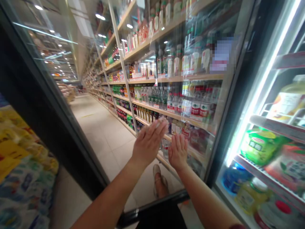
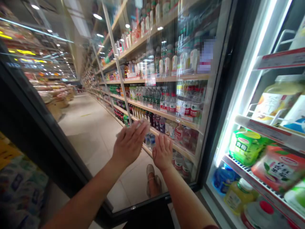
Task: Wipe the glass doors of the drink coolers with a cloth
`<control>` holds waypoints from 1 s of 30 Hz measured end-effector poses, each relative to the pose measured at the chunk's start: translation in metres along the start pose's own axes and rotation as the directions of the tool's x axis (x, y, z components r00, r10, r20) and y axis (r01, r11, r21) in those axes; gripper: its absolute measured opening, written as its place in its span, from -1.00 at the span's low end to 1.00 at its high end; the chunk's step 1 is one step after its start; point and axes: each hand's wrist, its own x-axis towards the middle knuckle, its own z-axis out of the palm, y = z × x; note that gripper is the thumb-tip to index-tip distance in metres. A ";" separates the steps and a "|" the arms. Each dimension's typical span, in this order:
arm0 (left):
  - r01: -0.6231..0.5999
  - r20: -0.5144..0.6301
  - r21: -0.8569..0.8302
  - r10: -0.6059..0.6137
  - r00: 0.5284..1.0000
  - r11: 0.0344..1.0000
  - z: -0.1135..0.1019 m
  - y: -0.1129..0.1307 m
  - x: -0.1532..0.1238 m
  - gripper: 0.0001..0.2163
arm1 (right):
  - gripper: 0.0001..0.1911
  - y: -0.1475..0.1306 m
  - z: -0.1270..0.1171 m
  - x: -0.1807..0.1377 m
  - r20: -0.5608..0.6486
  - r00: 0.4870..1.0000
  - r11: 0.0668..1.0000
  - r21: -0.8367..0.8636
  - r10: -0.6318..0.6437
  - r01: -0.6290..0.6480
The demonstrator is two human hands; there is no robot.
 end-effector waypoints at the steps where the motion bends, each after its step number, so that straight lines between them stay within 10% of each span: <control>1: 0.058 -0.018 0.023 -0.057 0.998 0.998 -0.009 -0.016 0.004 -0.43 | -0.26 0.000 0.000 0.000 0.000 1.000 1.000 0.008 -0.005 0.005; 6: 0.457 -0.162 0.153 -0.434 0.886 0.876 -0.056 -0.091 0.004 -0.39 | -0.27 -0.001 0.001 -0.001 0.003 1.000 0.999 0.034 0.001 -0.001; 10: 0.557 -0.185 0.164 -0.529 0.828 0.814 -0.050 -0.082 -0.057 -0.33 | -0.26 -0.006 -0.001 -0.001 0.010 1.000 0.999 0.032 0.018 -0.019; 14: 0.477 -0.180 0.162 -0.449 0.875 0.864 -0.030 -0.066 -0.103 -0.26 | -0.26 0.005 -0.014 0.012 0.021 1.000 0.998 0.054 0.019 -0.020; 22: 0.572 -0.240 0.124 -0.535 0.810 0.810 -0.048 -0.085 0.009 -0.35 | -0.31 0.054 -0.006 0.044 -0.028 0.993 0.992 -0.054 0.111 -0.112; 25: 0.484 -0.201 0.071 -0.463 0.863 0.872 -0.026 -0.046 0.024 -0.36 | -0.30 0.053 -0.002 0.041 -0.050 0.992 0.991 -0.052 0.118 -0.120; 30: 0.005 -0.020 0.012 -0.005 1.000 1.000 0.021 0.035 -0.009 -0.47 | -0.30 0.053 -0.006 0.040 -0.047 0.993 0.993 -0.049 0.104 -0.107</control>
